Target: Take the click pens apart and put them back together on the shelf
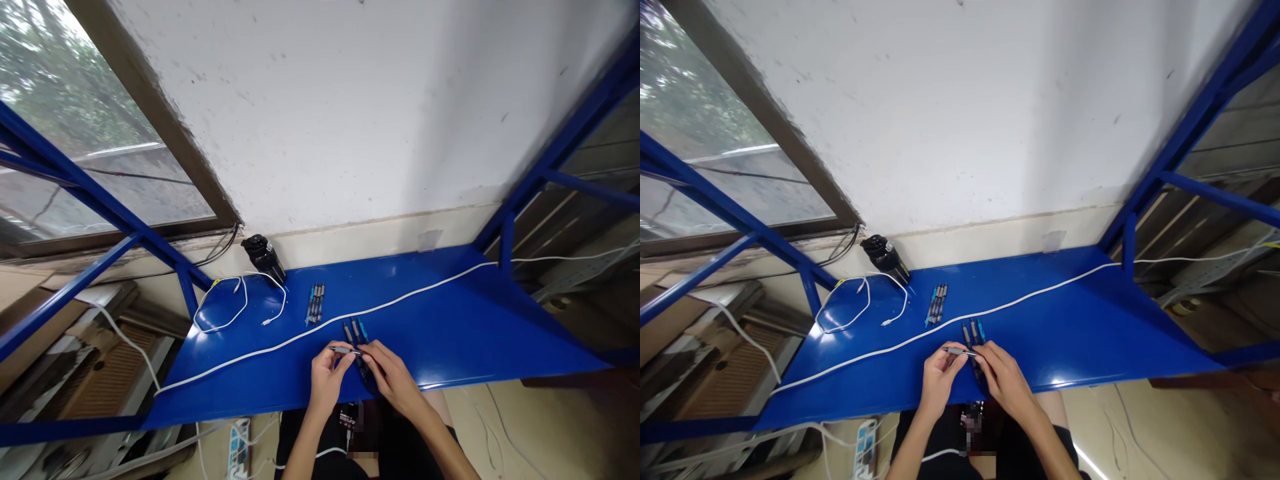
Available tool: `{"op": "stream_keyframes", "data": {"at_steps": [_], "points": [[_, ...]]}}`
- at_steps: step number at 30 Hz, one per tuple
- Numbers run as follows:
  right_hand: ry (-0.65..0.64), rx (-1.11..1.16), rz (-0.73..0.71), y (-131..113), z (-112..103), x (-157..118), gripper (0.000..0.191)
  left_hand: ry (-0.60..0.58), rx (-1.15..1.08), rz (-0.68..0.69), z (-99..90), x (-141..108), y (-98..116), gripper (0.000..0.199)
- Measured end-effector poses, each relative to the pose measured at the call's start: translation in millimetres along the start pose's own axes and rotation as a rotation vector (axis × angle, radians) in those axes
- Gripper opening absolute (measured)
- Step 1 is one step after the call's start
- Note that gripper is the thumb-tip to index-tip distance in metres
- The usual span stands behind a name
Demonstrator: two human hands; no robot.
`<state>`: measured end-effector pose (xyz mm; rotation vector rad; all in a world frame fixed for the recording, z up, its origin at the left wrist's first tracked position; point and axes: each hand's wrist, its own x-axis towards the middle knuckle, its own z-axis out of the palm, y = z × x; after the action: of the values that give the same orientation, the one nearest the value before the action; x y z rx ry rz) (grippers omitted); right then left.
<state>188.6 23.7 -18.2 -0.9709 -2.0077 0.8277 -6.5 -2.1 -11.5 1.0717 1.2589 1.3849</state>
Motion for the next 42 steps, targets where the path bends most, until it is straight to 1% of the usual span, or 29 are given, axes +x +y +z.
{"op": "stream_keyframes", "data": {"at_steps": [2,6,10,12,15,19,22,24,27,33,42], "points": [[0.018,-0.002,0.005,-1.0,-0.6,0.3,0.029,0.001,-0.009,-0.006,0.0,0.0,-0.7,0.024],[-0.041,0.017,-0.002,-0.4,-0.3,-0.9,0.031,0.01,-0.019,-0.022,-0.1,-0.2,-1.6,0.025],[0.042,-0.022,0.002,3.1,1.5,-2.7,0.026,0.005,-0.026,-0.023,-0.3,-0.1,-1.4,0.027],[0.028,0.0,0.003,4.2,1.6,-2.9,0.024,0.009,-0.018,-0.021,-0.4,0.0,-1.1,0.028],[-0.016,0.005,-0.022,5.3,1.7,-3.5,0.027,0.012,-0.011,-0.016,-0.6,-0.1,-0.9,0.028],[0.035,-0.018,-0.025,6.0,2.9,-4.1,0.026,0.011,-0.02,-0.022,-0.7,-0.3,-0.4,0.029],[-0.02,0.013,-0.014,3.6,1.2,-1.7,0.026,-0.002,-0.012,-0.026,-1.5,-0.3,0.6,0.029],[-0.069,0.019,-0.012,1.2,-1.5,0.3,0.029,-0.019,-0.006,-0.019,-2.4,-0.2,1.2,0.029],[-0.107,0.02,0.001,-1.2,-4.3,0.8,0.033,-0.043,-0.01,-0.012,-3.4,-0.5,1.4,0.028],[0.005,0.067,0.042,-0.7,-1.2,-4.0,0.023,-0.008,-0.028,-0.007,-2.9,-1.0,-0.3,0.029],[-0.042,0.173,0.11,-4.3,-8.2,2.7,0.03,-0.029,-0.029,0.009,-4.8,-0.4,2.9,0.023]]}}
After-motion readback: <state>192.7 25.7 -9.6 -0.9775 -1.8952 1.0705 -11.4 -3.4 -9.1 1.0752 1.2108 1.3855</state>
